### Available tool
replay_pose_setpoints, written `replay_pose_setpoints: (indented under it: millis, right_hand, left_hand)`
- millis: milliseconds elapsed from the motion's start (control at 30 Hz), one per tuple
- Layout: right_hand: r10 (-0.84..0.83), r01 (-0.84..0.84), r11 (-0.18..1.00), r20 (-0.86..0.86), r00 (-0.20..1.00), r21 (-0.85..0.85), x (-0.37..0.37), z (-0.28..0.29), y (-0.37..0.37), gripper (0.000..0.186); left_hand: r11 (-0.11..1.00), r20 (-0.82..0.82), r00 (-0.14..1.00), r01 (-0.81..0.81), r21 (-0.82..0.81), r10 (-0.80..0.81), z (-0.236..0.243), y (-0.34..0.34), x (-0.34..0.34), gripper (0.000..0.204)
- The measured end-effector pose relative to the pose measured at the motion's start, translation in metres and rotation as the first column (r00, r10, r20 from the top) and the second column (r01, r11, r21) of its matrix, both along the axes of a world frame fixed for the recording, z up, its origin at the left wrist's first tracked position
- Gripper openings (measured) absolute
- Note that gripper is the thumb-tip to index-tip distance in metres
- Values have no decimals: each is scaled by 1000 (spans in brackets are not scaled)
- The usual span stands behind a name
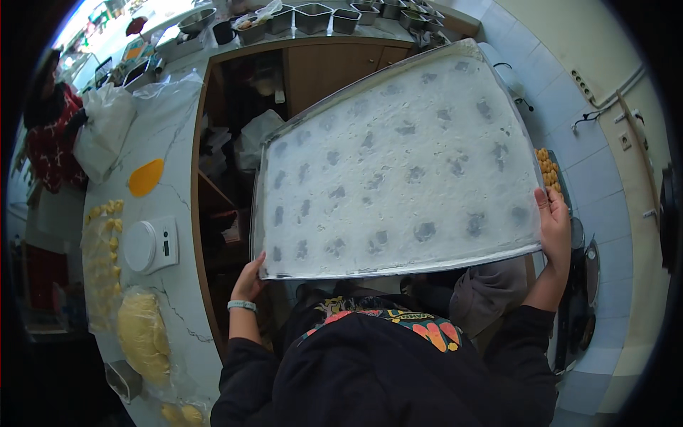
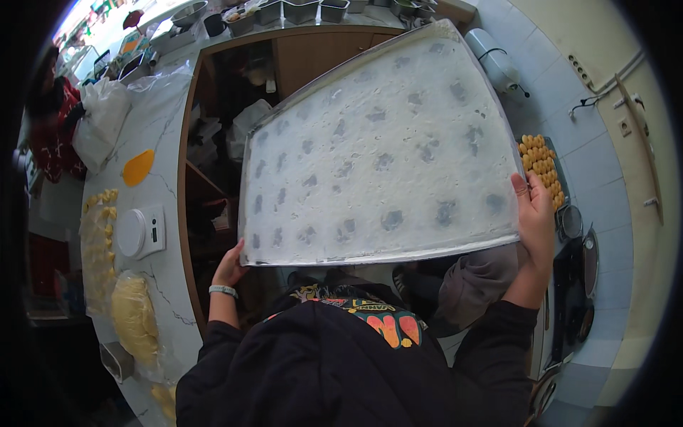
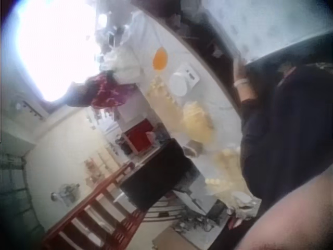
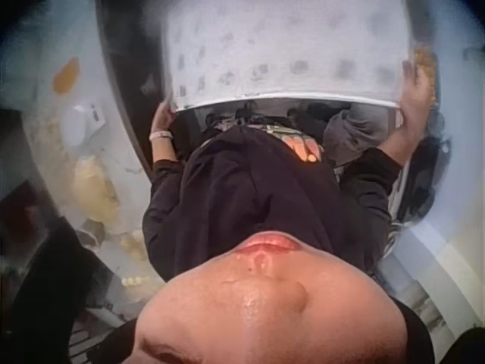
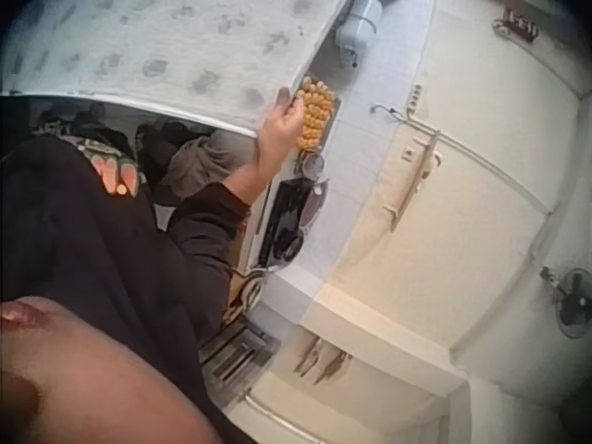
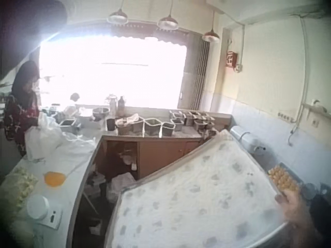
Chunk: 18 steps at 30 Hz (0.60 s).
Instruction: The person picks up a tray, sprinkles flour onto it from a container, and then places several small portions of dough onto the floured tray.
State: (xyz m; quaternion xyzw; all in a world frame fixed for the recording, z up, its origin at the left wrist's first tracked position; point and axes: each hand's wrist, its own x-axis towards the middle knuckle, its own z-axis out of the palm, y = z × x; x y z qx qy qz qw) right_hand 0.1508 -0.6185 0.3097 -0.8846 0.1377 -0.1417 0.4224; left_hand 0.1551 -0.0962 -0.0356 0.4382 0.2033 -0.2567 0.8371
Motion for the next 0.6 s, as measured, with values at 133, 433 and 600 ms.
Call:
replay_pose_setpoints:
  millis: [133, 433, 600]
  right_hand:
    - [83, -82, 986, -2, 997, -147, 12, 40, 24, 38]
    - [82, -65, 955, 46, 996, -289, 19, 29, 13, 40]
    - [-35, 38, 946, 15, 999, -322, 16, -65, -66, 43]
  left_hand:
    - [999, -112, 993, 27, 24, -24, -66, -69, 6, 74]
    - [923, -174, 910, -350, 158, 375, -100, -106, -4, 85]
    - [790, -188, 836, -379, 482, 515, -32, -85, 19, 78]
